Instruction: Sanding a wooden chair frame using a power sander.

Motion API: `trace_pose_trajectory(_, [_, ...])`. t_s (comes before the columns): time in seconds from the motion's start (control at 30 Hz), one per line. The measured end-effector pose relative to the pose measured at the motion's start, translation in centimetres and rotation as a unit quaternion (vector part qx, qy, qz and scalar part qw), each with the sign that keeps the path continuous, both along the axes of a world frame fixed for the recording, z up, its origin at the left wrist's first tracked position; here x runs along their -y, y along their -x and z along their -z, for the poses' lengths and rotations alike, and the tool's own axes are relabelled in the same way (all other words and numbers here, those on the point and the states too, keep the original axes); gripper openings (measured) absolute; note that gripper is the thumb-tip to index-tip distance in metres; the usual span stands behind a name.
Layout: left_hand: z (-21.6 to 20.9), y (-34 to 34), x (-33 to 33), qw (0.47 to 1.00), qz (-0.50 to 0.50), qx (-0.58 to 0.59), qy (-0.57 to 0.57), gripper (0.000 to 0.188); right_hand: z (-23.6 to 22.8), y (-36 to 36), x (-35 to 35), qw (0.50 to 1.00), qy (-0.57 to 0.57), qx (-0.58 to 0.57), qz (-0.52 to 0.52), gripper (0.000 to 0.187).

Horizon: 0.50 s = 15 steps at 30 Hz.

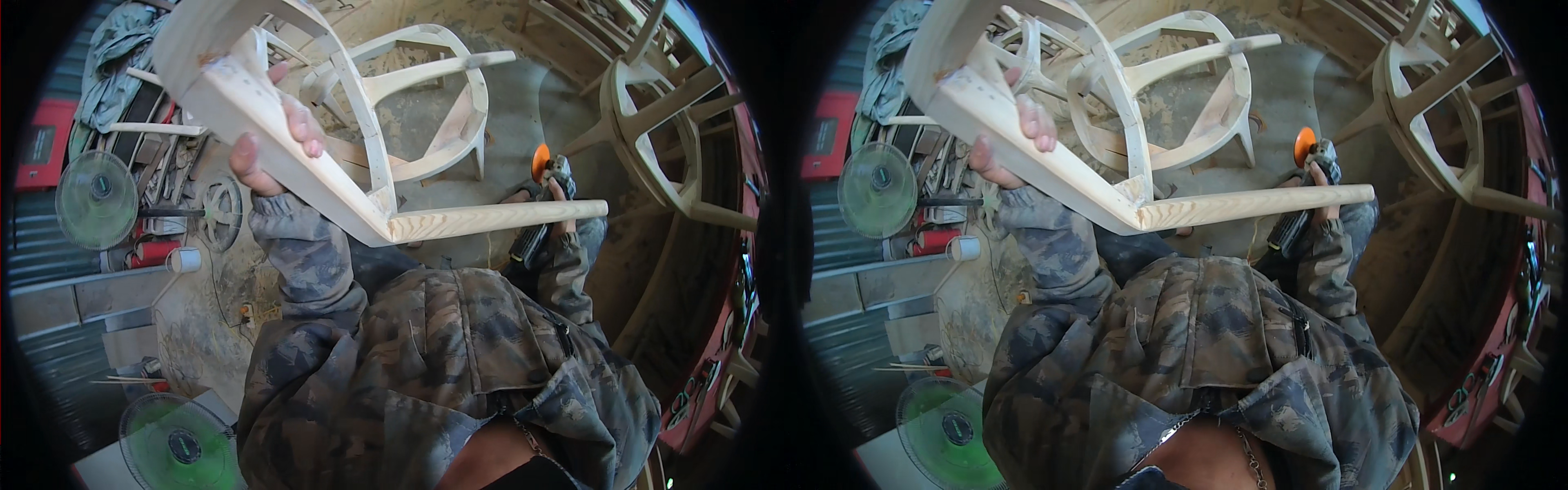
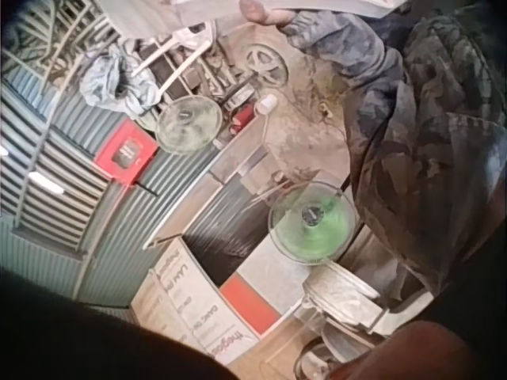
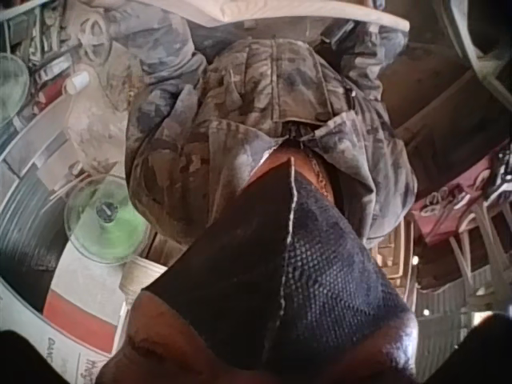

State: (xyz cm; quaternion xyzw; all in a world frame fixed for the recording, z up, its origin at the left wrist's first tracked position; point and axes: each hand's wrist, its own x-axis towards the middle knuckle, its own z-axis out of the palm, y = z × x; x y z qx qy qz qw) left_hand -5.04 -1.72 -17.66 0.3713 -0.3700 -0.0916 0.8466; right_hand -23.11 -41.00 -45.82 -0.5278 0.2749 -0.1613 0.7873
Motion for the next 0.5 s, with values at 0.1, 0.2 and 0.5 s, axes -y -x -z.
trace_pose_trajectory(0.1, [0.2,1.3,0.1,1.000,-0.021,-0.015,-0.009,0.092,-0.1,-0.9,0.0,0.994,-0.090,-0.057,-0.014,0.035])
trace_pose_trajectory(0.2, [0.2,2.6,0.0,0.998,-0.045,-0.048,-0.019,0.091,0.4,-2.1,-0.1,0.998,-0.059,-0.022,-0.008,0.035])
trace_pose_trajectory(0.5, [-0.7,-4.4,-6.5,0.968,0.196,-0.154,-0.017,0.099,-0.9,-1.0,-1.6,0.973,-0.092,-0.074,0.199,0.039])
